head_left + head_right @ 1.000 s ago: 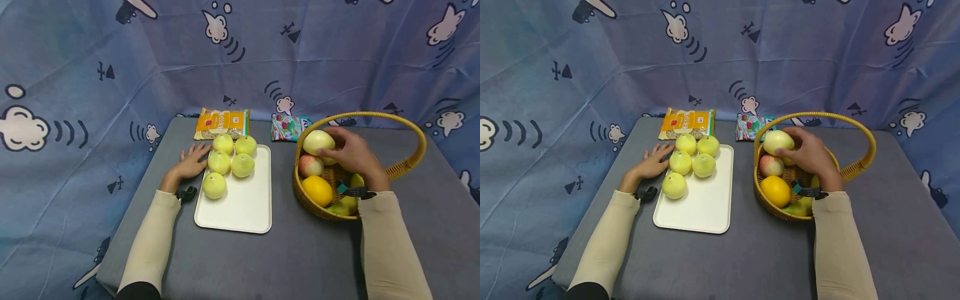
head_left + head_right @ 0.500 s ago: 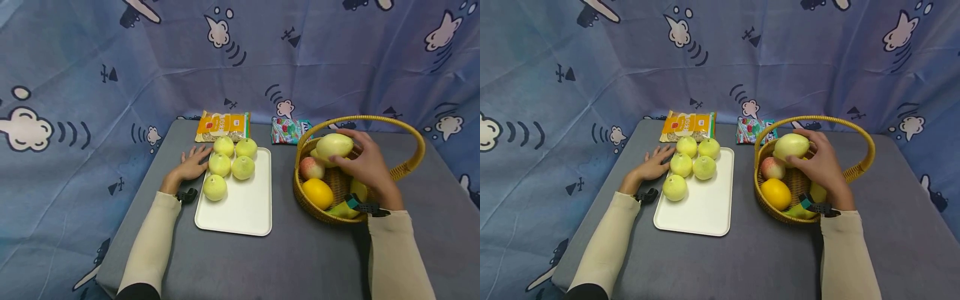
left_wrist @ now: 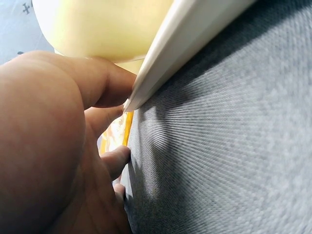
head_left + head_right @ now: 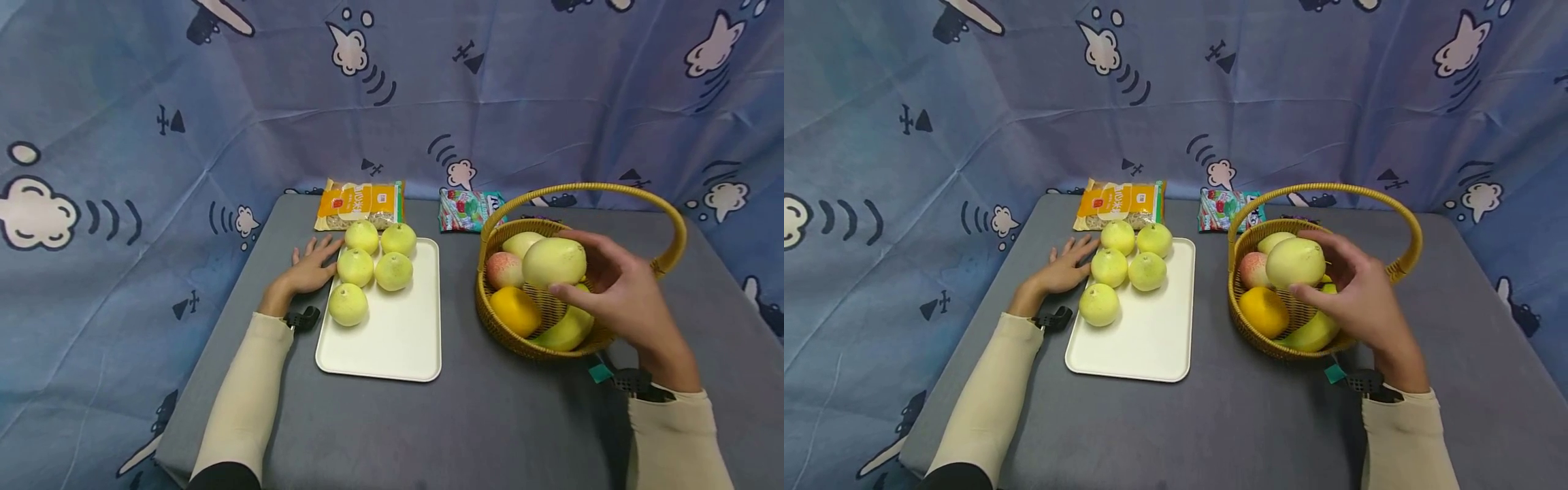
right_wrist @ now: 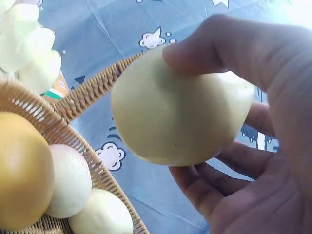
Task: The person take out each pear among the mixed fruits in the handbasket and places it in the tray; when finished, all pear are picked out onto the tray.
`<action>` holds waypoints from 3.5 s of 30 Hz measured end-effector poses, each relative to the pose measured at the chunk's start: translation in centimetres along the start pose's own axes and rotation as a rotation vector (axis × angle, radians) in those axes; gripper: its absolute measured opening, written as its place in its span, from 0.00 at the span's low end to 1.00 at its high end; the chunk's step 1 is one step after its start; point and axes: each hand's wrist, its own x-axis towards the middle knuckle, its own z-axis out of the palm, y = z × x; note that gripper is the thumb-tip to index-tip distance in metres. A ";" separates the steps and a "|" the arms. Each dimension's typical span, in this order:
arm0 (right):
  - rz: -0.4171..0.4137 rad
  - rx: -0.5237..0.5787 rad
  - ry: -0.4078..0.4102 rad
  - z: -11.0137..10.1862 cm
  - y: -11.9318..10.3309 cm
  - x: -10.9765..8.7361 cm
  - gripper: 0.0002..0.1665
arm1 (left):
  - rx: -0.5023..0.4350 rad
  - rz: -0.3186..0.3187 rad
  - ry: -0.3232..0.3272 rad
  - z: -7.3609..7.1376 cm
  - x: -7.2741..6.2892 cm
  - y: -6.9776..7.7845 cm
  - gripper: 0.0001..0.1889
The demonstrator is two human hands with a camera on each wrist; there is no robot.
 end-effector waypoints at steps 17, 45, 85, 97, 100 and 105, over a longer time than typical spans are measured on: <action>-0.082 0.109 -0.284 6.9 -2.9 2.0 0.45 | 0.007 0.007 0.009 -0.1 0.0 -0.2 0.35; -0.153 0.163 -0.402 22.5 0.9 3.7 0.44 | -0.006 0.022 0.012 -0.3 0.1 -0.3 0.35; -0.003 -0.549 -0.316 0.2 -3.4 6.1 0.39 | -0.003 0.027 0.011 -0.1 0.0 -0.5 0.36; 0.092 -0.638 -0.502 0.0 -0.7 10.6 0.36 | 0.014 0.022 0.013 -0.1 -0.1 -0.1 0.36; 0.063 -0.663 -0.516 0.6 0.9 11.5 0.36 | 0.014 0.022 0.014 -0.1 -0.1 -0.2 0.36; 0.061 -0.692 -0.541 1.4 3.4 12.2 0.38 | 0.014 0.026 0.017 0.0 0.0 -0.4 0.35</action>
